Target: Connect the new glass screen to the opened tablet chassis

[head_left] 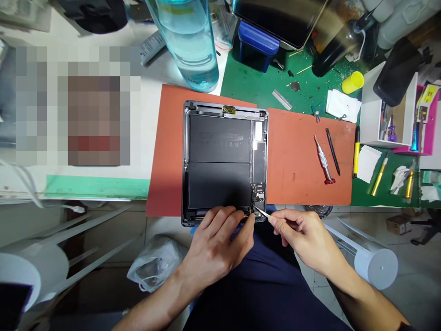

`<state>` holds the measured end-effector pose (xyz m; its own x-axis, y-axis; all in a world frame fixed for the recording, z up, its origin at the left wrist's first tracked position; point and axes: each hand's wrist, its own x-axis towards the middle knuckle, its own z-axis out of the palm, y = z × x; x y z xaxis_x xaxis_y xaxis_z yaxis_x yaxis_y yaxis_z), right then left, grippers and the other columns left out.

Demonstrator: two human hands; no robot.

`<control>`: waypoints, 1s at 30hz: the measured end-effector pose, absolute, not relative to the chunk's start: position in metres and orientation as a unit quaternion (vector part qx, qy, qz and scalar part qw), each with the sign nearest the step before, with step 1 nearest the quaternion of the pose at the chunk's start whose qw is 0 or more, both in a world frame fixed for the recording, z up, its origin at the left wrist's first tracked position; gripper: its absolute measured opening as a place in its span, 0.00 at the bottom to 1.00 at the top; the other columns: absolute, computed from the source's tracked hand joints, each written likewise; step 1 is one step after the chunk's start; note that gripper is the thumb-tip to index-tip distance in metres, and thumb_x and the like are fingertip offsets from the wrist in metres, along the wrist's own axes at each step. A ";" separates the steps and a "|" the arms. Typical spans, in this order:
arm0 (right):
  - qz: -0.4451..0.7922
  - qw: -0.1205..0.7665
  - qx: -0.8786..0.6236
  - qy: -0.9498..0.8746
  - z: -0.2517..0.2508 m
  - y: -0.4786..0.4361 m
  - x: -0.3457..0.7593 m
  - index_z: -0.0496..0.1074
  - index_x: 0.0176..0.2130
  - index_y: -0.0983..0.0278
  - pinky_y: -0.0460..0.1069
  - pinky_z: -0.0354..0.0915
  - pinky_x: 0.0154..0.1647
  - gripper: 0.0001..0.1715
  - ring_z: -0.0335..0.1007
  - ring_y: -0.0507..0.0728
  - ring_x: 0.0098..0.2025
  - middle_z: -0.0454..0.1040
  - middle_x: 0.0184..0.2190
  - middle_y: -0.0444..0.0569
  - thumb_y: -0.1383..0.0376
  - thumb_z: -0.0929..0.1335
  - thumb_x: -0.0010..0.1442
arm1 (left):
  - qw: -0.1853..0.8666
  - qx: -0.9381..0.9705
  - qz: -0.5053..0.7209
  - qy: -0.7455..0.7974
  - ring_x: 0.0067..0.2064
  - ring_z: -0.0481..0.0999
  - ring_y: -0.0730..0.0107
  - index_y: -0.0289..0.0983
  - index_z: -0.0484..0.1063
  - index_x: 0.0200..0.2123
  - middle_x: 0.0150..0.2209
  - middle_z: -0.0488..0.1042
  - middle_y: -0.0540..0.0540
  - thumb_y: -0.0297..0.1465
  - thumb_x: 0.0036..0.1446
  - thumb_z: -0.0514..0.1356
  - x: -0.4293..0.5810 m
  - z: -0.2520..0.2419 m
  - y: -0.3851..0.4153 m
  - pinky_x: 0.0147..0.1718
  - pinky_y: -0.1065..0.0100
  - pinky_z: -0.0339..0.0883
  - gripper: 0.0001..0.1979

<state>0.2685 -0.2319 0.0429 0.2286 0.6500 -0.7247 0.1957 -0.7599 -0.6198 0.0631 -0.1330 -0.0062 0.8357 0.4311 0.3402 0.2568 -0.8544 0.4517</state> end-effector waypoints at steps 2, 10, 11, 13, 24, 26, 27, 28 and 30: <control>0.553 0.208 -0.756 -0.283 0.043 -0.232 0.268 0.79 0.33 0.61 0.48 0.61 0.26 0.22 0.67 0.52 0.22 0.72 0.22 0.42 0.51 0.66 0.71 | 0.188 0.939 0.223 0.181 0.48 0.77 0.57 0.34 0.79 0.53 0.43 0.78 0.42 0.22 0.58 0.70 0.063 -0.007 -0.133 0.46 0.58 0.73 0.19; 0.560 0.207 -0.752 -0.279 0.044 -0.233 0.268 0.80 0.36 0.61 0.48 0.60 0.27 0.22 0.67 0.52 0.24 0.73 0.25 0.42 0.50 0.66 0.72 | 0.132 0.951 0.219 0.174 0.47 0.78 0.56 0.32 0.79 0.54 0.41 0.78 0.42 0.24 0.59 0.70 0.063 -0.008 -0.135 0.47 0.57 0.73 0.19; 0.559 0.204 -0.752 -0.283 0.044 -0.234 0.269 0.80 0.36 0.61 0.48 0.59 0.27 0.22 0.66 0.52 0.24 0.73 0.25 0.42 0.50 0.66 0.72 | 0.128 0.951 0.221 0.174 0.47 0.78 0.57 0.32 0.79 0.54 0.41 0.78 0.42 0.24 0.59 0.70 0.063 -0.008 -0.135 0.47 0.57 0.74 0.19; 0.556 0.198 -0.752 -0.292 0.045 -0.235 0.269 0.80 0.37 0.61 0.48 0.58 0.26 0.22 0.65 0.52 0.24 0.73 0.24 0.42 0.50 0.66 0.72 | 0.127 0.950 0.228 0.173 0.46 0.78 0.58 0.32 0.79 0.53 0.40 0.78 0.42 0.24 0.58 0.70 0.062 -0.008 -0.135 0.47 0.57 0.75 0.19; 0.546 0.184 -0.760 -0.300 0.048 -0.244 0.272 0.80 0.36 0.60 0.48 0.59 0.27 0.23 0.67 0.52 0.25 0.75 0.27 0.42 0.49 0.66 0.73 | 0.187 0.922 0.256 0.222 0.42 0.78 0.60 0.34 0.76 0.46 0.39 0.78 0.44 0.21 0.58 0.70 0.068 -0.007 -0.137 0.42 0.58 0.74 0.14; 0.549 0.188 -0.758 -0.298 0.047 -0.243 0.271 0.79 0.35 0.60 0.48 0.59 0.27 0.23 0.67 0.52 0.25 0.75 0.27 0.42 0.49 0.66 0.73 | 0.204 0.916 0.251 0.237 0.41 0.77 0.62 0.34 0.75 0.44 0.38 0.77 0.45 0.21 0.59 0.70 0.071 -0.005 -0.139 0.42 0.59 0.73 0.11; 0.552 0.191 -0.755 -0.299 0.046 -0.243 0.271 0.79 0.34 0.60 0.48 0.59 0.27 0.23 0.67 0.52 0.25 0.75 0.26 0.42 0.50 0.66 0.73 | 0.213 0.914 0.249 0.241 0.41 0.77 0.62 0.34 0.75 0.44 0.38 0.77 0.45 0.20 0.60 0.69 0.072 -0.004 -0.139 0.41 0.60 0.72 0.11; 0.554 0.194 -0.752 -0.300 0.046 -0.242 0.271 0.79 0.34 0.60 0.48 0.58 0.26 0.23 0.67 0.52 0.25 0.74 0.26 0.42 0.50 0.66 0.73 | 0.219 0.912 0.246 0.246 0.41 0.77 0.63 0.35 0.75 0.44 0.38 0.77 0.45 0.20 0.60 0.68 0.073 -0.003 -0.140 0.41 0.60 0.72 0.11; 0.556 0.198 -0.748 -0.304 0.045 -0.241 0.270 0.79 0.35 0.60 0.48 0.58 0.26 0.22 0.66 0.52 0.25 0.74 0.25 0.42 0.51 0.66 0.73 | 0.224 0.908 0.241 0.258 0.40 0.76 0.63 0.36 0.75 0.45 0.38 0.77 0.46 0.19 0.62 0.66 0.076 -0.002 -0.142 0.40 0.61 0.71 0.11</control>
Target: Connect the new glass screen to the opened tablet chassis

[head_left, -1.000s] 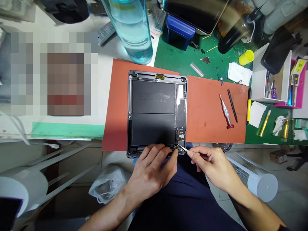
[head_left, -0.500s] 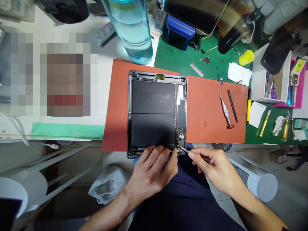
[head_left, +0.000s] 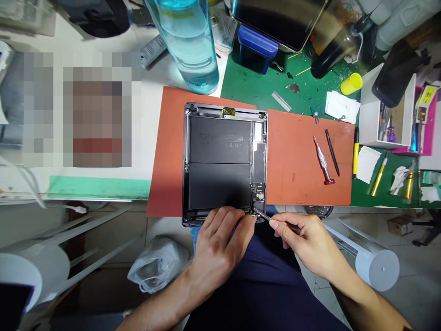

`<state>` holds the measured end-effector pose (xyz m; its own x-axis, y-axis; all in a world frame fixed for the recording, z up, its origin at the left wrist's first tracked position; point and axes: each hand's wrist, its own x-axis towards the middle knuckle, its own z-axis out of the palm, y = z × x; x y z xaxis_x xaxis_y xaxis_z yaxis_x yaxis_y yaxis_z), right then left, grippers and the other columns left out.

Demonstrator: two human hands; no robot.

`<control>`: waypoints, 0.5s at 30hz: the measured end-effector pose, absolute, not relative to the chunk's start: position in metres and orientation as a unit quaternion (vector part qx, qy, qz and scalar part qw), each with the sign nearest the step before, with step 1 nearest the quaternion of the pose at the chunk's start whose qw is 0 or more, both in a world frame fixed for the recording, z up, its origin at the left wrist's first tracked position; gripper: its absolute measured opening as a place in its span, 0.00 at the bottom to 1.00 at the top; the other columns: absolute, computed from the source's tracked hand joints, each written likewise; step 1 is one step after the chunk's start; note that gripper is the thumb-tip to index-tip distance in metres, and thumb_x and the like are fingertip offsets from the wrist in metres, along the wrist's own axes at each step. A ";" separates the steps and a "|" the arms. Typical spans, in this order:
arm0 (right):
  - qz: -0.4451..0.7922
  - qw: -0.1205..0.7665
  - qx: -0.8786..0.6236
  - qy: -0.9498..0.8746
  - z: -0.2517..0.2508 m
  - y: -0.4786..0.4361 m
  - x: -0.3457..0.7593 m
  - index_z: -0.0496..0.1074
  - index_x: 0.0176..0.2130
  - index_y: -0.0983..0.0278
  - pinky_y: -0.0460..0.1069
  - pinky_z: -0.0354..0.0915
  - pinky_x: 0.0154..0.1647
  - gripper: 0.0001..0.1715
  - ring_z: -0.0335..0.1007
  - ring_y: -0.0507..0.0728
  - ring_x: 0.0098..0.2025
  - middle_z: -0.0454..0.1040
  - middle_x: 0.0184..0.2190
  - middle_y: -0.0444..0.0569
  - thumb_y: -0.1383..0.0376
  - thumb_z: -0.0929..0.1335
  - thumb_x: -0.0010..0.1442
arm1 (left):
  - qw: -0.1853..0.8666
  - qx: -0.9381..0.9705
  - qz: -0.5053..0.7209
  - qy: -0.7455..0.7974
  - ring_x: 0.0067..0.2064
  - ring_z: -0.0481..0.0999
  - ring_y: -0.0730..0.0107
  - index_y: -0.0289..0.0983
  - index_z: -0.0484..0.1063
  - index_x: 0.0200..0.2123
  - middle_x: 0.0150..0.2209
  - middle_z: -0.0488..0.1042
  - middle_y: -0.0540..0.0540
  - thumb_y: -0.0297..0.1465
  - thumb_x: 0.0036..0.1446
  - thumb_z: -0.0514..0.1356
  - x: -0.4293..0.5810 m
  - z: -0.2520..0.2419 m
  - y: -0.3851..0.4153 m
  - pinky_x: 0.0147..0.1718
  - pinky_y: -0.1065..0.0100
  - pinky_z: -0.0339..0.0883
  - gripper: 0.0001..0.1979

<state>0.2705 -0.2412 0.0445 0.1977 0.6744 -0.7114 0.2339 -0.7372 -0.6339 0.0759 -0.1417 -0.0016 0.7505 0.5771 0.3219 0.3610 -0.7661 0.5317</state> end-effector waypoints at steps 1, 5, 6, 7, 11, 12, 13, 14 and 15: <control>0.554 0.199 -0.749 -0.304 0.044 -0.241 0.270 0.80 0.35 0.60 0.48 0.58 0.26 0.22 0.66 0.52 0.24 0.73 0.24 0.42 0.51 0.66 0.73 | 0.223 0.908 0.238 0.264 0.40 0.76 0.64 0.36 0.75 0.45 0.38 0.76 0.46 0.19 0.62 0.66 0.077 -0.001 -0.143 0.40 0.61 0.71 0.10; 0.551 0.198 -0.753 -0.300 0.043 -0.243 0.271 0.81 0.36 0.60 0.48 0.58 0.26 0.22 0.65 0.51 0.24 0.73 0.24 0.42 0.50 0.66 0.73 | 0.212 0.906 0.235 0.282 0.37 0.74 0.64 0.35 0.76 0.43 0.36 0.76 0.46 0.20 0.62 0.67 0.080 0.001 -0.146 0.38 0.60 0.69 0.08; 0.551 0.197 -0.753 -0.302 0.043 -0.243 0.272 0.81 0.36 0.60 0.48 0.58 0.26 0.22 0.64 0.51 0.24 0.73 0.24 0.41 0.50 0.66 0.73 | 0.209 0.905 0.234 0.287 0.36 0.74 0.65 0.34 0.76 0.43 0.36 0.75 0.46 0.20 0.62 0.68 0.081 0.001 -0.147 0.38 0.60 0.68 0.08; 0.551 0.197 -0.751 -0.305 0.043 -0.243 0.272 0.81 0.36 0.60 0.48 0.58 0.26 0.22 0.64 0.51 0.24 0.72 0.23 0.41 0.51 0.66 0.73 | 0.207 0.904 0.232 0.294 0.36 0.74 0.65 0.34 0.76 0.43 0.35 0.75 0.46 0.20 0.62 0.68 0.081 0.001 -0.148 0.38 0.60 0.68 0.08; 0.545 0.204 -0.746 -0.323 0.041 -0.240 0.270 0.82 0.37 0.60 0.48 0.58 0.25 0.21 0.63 0.51 0.23 0.70 0.22 0.40 0.53 0.66 0.73 | 0.204 0.898 0.225 0.318 0.35 0.74 0.65 0.34 0.77 0.42 0.34 0.75 0.47 0.21 0.62 0.68 0.083 0.003 -0.149 0.38 0.60 0.67 0.07; 0.544 0.206 -0.745 -0.325 0.041 -0.239 0.269 0.81 0.37 0.60 0.48 0.58 0.25 0.21 0.63 0.51 0.24 0.70 0.22 0.40 0.53 0.66 0.73 | 0.204 0.897 0.225 0.322 0.35 0.74 0.64 0.33 0.77 0.42 0.34 0.75 0.46 0.21 0.62 0.68 0.084 0.003 -0.149 0.38 0.60 0.68 0.07; 0.543 0.206 -0.745 -0.328 0.041 -0.239 0.269 0.81 0.36 0.60 0.48 0.58 0.25 0.20 0.63 0.51 0.24 0.71 0.22 0.40 0.54 0.66 0.73 | 0.203 0.896 0.224 0.325 0.36 0.74 0.64 0.33 0.78 0.42 0.34 0.76 0.46 0.21 0.62 0.68 0.084 0.004 -0.150 0.38 0.60 0.68 0.07; 0.542 0.207 -0.745 -0.330 0.041 -0.238 0.269 0.81 0.36 0.60 0.47 0.58 0.25 0.20 0.64 0.51 0.24 0.71 0.22 0.40 0.54 0.66 0.73 | 0.202 0.896 0.223 0.327 0.36 0.75 0.64 0.33 0.78 0.42 0.35 0.76 0.46 0.21 0.62 0.68 0.085 0.004 -0.150 0.39 0.60 0.68 0.06; 0.540 0.208 -0.745 -0.332 0.041 -0.238 0.269 0.80 0.35 0.60 0.47 0.58 0.25 0.21 0.64 0.51 0.24 0.71 0.22 0.40 0.54 0.66 0.73 | 0.201 0.895 0.222 0.330 0.36 0.75 0.64 0.33 0.78 0.42 0.35 0.76 0.46 0.21 0.62 0.68 0.086 0.004 -0.150 0.39 0.60 0.68 0.06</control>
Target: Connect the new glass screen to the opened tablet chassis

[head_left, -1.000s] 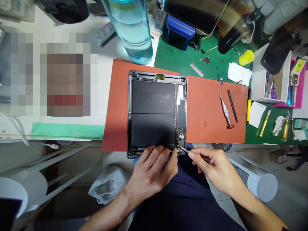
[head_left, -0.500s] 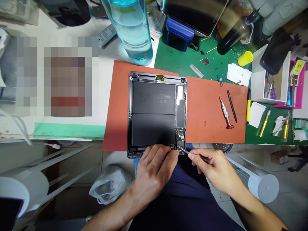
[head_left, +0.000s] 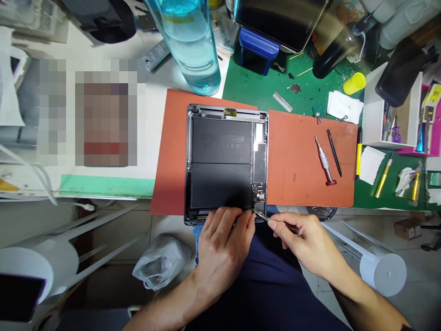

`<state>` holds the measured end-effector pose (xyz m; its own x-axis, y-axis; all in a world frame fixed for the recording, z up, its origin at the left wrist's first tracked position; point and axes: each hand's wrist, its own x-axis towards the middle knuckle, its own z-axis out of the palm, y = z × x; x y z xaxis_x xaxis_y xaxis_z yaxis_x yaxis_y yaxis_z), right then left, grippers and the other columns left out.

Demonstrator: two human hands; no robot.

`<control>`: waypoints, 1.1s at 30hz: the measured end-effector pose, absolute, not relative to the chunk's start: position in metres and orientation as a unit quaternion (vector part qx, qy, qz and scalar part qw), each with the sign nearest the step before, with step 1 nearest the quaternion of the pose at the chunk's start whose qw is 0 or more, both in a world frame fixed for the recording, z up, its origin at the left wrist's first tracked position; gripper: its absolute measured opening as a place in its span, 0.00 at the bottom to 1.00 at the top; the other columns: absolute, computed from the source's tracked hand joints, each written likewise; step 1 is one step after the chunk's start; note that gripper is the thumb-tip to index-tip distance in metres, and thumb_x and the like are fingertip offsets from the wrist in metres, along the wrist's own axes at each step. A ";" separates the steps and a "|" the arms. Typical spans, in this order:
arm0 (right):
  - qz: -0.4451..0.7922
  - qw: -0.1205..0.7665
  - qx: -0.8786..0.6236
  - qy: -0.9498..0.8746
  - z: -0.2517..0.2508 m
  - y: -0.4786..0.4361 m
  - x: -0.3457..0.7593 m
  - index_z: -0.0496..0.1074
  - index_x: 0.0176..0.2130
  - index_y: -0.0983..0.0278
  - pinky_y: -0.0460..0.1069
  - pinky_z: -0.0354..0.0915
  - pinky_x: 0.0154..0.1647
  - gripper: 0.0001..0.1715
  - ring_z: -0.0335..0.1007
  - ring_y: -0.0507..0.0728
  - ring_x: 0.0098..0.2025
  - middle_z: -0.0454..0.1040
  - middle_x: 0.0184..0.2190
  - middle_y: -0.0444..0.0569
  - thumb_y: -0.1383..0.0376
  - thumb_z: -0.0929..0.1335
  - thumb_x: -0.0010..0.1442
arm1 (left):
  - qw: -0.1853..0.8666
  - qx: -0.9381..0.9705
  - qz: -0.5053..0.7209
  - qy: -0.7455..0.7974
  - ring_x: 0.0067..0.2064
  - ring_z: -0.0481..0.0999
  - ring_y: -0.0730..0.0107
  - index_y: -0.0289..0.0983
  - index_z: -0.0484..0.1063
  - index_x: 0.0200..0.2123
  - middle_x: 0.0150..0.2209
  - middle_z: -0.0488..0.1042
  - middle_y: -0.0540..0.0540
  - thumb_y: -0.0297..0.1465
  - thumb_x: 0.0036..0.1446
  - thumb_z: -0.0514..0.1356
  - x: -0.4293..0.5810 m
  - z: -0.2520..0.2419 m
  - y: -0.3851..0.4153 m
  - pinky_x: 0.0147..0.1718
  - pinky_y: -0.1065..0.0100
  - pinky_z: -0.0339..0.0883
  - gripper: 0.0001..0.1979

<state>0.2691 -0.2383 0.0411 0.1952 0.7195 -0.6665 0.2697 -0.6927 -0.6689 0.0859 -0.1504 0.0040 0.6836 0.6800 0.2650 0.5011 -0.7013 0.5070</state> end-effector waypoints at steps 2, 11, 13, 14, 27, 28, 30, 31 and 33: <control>0.539 0.209 -0.744 -0.336 0.041 -0.238 0.270 0.79 0.32 0.60 0.47 0.58 0.25 0.21 0.64 0.51 0.24 0.72 0.22 0.40 0.54 0.65 0.73 | 0.199 0.894 0.219 0.335 0.37 0.75 0.63 0.33 0.78 0.42 0.35 0.76 0.45 0.22 0.63 0.68 0.088 0.004 -0.151 0.39 0.59 0.68 0.05; 0.535 0.195 -0.750 -0.337 0.044 -0.242 0.273 0.82 0.37 0.59 0.48 0.60 0.26 0.21 0.67 0.52 0.25 0.74 0.24 0.41 0.53 0.65 0.73 | 0.202 0.883 0.201 0.374 0.37 0.76 0.62 0.35 0.76 0.39 0.35 0.76 0.46 0.23 0.65 0.66 0.093 0.006 -0.155 0.40 0.59 0.68 0.02; 0.526 0.194 -0.757 -0.337 0.043 -0.243 0.273 0.81 0.37 0.59 0.48 0.60 0.26 0.21 0.68 0.52 0.25 0.74 0.24 0.41 0.53 0.65 0.74 | 0.204 0.879 0.200 0.381 0.38 0.76 0.62 0.35 0.76 0.39 0.36 0.76 0.46 0.24 0.65 0.66 0.094 0.005 -0.156 0.40 0.59 0.68 0.02; 0.519 0.195 -0.760 -0.338 0.042 -0.243 0.273 0.81 0.36 0.59 0.48 0.61 0.26 0.21 0.68 0.52 0.25 0.74 0.24 0.41 0.53 0.65 0.74 | 0.205 0.878 0.200 0.383 0.38 0.76 0.62 0.35 0.76 0.40 0.36 0.76 0.46 0.24 0.65 0.66 0.094 0.004 -0.156 0.41 0.59 0.67 0.02; 0.479 0.200 -0.766 -0.380 0.040 -0.236 0.268 0.81 0.37 0.58 0.48 0.62 0.31 0.16 0.75 0.53 0.29 0.80 0.27 0.41 0.59 0.66 0.74 | 0.188 0.875 0.193 0.402 0.38 0.76 0.61 0.37 0.75 0.40 0.36 0.76 0.46 0.24 0.65 0.65 0.095 0.002 -0.158 0.41 0.57 0.69 0.03; 0.480 0.199 -0.765 -0.380 0.040 -0.236 0.268 0.80 0.36 0.58 0.48 0.62 0.31 0.16 0.75 0.53 0.29 0.80 0.27 0.41 0.59 0.66 0.74 | 0.189 0.875 0.189 0.403 0.39 0.76 0.60 0.37 0.75 0.40 0.36 0.76 0.46 0.24 0.65 0.65 0.096 0.003 -0.157 0.41 0.57 0.70 0.03; 0.484 0.199 -0.764 -0.377 0.039 -0.236 0.268 0.80 0.35 0.59 0.48 0.62 0.31 0.17 0.74 0.53 0.28 0.79 0.27 0.41 0.59 0.66 0.74 | 0.191 0.876 0.184 0.402 0.39 0.77 0.60 0.38 0.74 0.40 0.37 0.76 0.46 0.23 0.65 0.64 0.096 0.004 -0.157 0.41 0.57 0.70 0.04; 0.488 0.201 -0.762 -0.374 0.038 -0.236 0.268 0.80 0.35 0.59 0.48 0.62 0.31 0.17 0.74 0.53 0.28 0.79 0.27 0.41 0.59 0.66 0.74 | 0.193 0.876 0.182 0.402 0.39 0.77 0.60 0.38 0.74 0.41 0.37 0.76 0.46 0.23 0.66 0.64 0.096 0.004 -0.157 0.40 0.57 0.71 0.04; 0.495 0.205 -0.760 -0.369 0.037 -0.238 0.269 0.80 0.35 0.59 0.48 0.62 0.30 0.18 0.72 0.53 0.27 0.78 0.26 0.41 0.58 0.66 0.74 | 0.196 0.875 0.186 0.402 0.39 0.77 0.60 0.38 0.74 0.41 0.37 0.76 0.46 0.24 0.66 0.64 0.095 0.004 -0.157 0.40 0.57 0.70 0.04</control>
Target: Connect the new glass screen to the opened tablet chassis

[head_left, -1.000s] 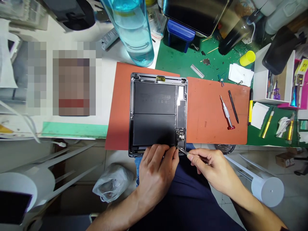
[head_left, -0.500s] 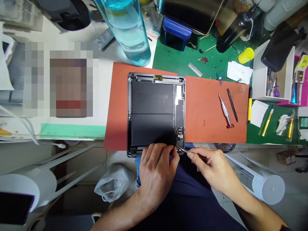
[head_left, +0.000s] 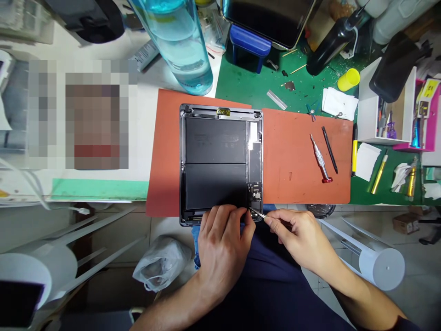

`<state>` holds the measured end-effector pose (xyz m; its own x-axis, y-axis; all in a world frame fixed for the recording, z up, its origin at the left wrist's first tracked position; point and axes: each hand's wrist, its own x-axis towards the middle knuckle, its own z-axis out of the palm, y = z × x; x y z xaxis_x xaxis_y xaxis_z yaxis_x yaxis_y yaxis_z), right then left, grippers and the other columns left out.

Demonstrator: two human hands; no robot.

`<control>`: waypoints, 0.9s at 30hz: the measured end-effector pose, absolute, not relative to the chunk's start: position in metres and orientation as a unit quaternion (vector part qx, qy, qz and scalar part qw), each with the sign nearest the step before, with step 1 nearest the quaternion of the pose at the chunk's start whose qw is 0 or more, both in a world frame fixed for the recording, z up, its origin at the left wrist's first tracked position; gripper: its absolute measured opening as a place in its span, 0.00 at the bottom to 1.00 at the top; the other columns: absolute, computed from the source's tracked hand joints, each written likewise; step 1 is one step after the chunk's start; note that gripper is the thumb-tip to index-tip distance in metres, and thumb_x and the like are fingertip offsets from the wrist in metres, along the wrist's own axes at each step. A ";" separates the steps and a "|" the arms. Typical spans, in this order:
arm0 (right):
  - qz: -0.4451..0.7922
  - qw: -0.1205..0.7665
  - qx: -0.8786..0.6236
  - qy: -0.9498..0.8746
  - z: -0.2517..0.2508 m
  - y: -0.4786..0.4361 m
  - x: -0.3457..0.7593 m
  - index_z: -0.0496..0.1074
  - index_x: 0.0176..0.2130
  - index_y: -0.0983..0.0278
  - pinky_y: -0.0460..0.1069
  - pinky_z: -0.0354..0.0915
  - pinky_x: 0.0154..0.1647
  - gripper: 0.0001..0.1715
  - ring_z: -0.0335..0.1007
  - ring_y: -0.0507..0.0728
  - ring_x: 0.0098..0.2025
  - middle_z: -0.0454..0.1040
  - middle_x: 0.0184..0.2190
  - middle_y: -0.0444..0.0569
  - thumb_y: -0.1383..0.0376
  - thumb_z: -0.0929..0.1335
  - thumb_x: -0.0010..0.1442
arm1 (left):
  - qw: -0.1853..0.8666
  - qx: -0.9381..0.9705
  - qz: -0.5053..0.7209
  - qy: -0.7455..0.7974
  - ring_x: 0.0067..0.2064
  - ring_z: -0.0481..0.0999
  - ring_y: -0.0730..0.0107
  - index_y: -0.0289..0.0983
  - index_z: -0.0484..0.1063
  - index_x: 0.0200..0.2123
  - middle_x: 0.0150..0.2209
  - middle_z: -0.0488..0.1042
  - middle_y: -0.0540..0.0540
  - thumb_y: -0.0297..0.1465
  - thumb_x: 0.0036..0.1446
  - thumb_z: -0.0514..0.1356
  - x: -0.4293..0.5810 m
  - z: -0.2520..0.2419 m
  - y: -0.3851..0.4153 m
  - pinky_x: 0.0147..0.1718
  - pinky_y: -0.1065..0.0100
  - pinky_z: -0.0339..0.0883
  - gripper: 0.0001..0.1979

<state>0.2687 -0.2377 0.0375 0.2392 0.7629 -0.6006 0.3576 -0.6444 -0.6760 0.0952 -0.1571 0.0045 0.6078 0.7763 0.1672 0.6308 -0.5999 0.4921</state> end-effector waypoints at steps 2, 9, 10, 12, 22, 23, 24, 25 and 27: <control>0.499 0.210 -0.758 -0.364 0.037 -0.240 0.269 0.80 0.35 0.59 0.48 0.62 0.29 0.19 0.70 0.53 0.26 0.77 0.25 0.41 0.57 0.66 0.74 | 0.200 0.873 0.194 0.401 0.38 0.76 0.61 0.38 0.74 0.41 0.36 0.76 0.47 0.24 0.66 0.64 0.095 0.004 -0.157 0.39 0.58 0.69 0.04; 0.508 0.219 -0.756 -0.349 0.037 -0.245 0.270 0.82 0.37 0.60 0.47 0.62 0.27 0.19 0.69 0.52 0.25 0.76 0.25 0.42 0.55 0.66 0.74 | 0.219 0.868 0.185 0.405 0.39 0.75 0.61 0.38 0.73 0.41 0.37 0.76 0.46 0.22 0.65 0.63 0.095 0.004 -0.158 0.41 0.58 0.68 0.06; 0.508 0.222 -0.756 -0.348 0.037 -0.246 0.270 0.82 0.37 0.60 0.47 0.62 0.27 0.19 0.70 0.52 0.25 0.76 0.25 0.42 0.55 0.66 0.74 | 0.218 0.867 0.185 0.407 0.39 0.75 0.61 0.38 0.73 0.41 0.37 0.75 0.47 0.22 0.65 0.63 0.095 0.004 -0.158 0.41 0.58 0.68 0.06; 0.509 0.226 -0.754 -0.347 0.036 -0.247 0.270 0.82 0.38 0.60 0.47 0.63 0.26 0.19 0.70 0.52 0.25 0.77 0.26 0.42 0.55 0.66 0.74 | 0.215 0.867 0.186 0.409 0.39 0.75 0.61 0.38 0.73 0.41 0.37 0.75 0.47 0.23 0.65 0.63 0.096 0.004 -0.158 0.41 0.59 0.67 0.05; 0.494 0.231 -0.751 -0.373 0.032 -0.249 0.272 0.82 0.39 0.60 0.47 0.67 0.27 0.19 0.76 0.55 0.28 0.79 0.27 0.45 0.55 0.66 0.74 | 0.213 0.872 0.161 0.411 0.40 0.74 0.60 0.38 0.73 0.40 0.37 0.75 0.46 0.24 0.66 0.62 0.097 0.005 -0.156 0.41 0.58 0.65 0.03; 0.486 0.229 -0.752 -0.381 0.032 -0.249 0.272 0.83 0.39 0.59 0.48 0.67 0.27 0.19 0.76 0.55 0.28 0.80 0.27 0.45 0.55 0.66 0.75 | 0.214 0.871 0.160 0.411 0.40 0.74 0.60 0.38 0.73 0.40 0.37 0.75 0.46 0.24 0.66 0.62 0.098 0.005 -0.156 0.41 0.58 0.65 0.03; 0.475 0.227 -0.755 -0.391 0.032 -0.250 0.273 0.83 0.41 0.59 0.48 0.68 0.28 0.18 0.77 0.55 0.29 0.81 0.28 0.45 0.56 0.66 0.75 | 0.216 0.871 0.160 0.411 0.40 0.74 0.59 0.38 0.73 0.41 0.37 0.75 0.46 0.24 0.66 0.62 0.098 0.005 -0.156 0.41 0.58 0.65 0.03; 0.463 0.226 -0.757 -0.402 0.032 -0.250 0.273 0.83 0.41 0.59 0.49 0.69 0.30 0.18 0.78 0.56 0.29 0.81 0.29 0.46 0.56 0.66 0.75 | 0.218 0.871 0.160 0.411 0.40 0.74 0.59 0.38 0.73 0.41 0.37 0.75 0.46 0.24 0.66 0.62 0.098 0.005 -0.156 0.42 0.58 0.65 0.03; 0.434 0.224 -0.761 -0.427 0.033 -0.251 0.274 0.83 0.43 0.59 0.50 0.71 0.34 0.18 0.78 0.56 0.30 0.82 0.31 0.47 0.57 0.65 0.76 | 0.220 0.871 0.158 0.410 0.40 0.74 0.59 0.37 0.73 0.41 0.37 0.75 0.46 0.24 0.66 0.62 0.098 0.004 -0.156 0.42 0.57 0.65 0.03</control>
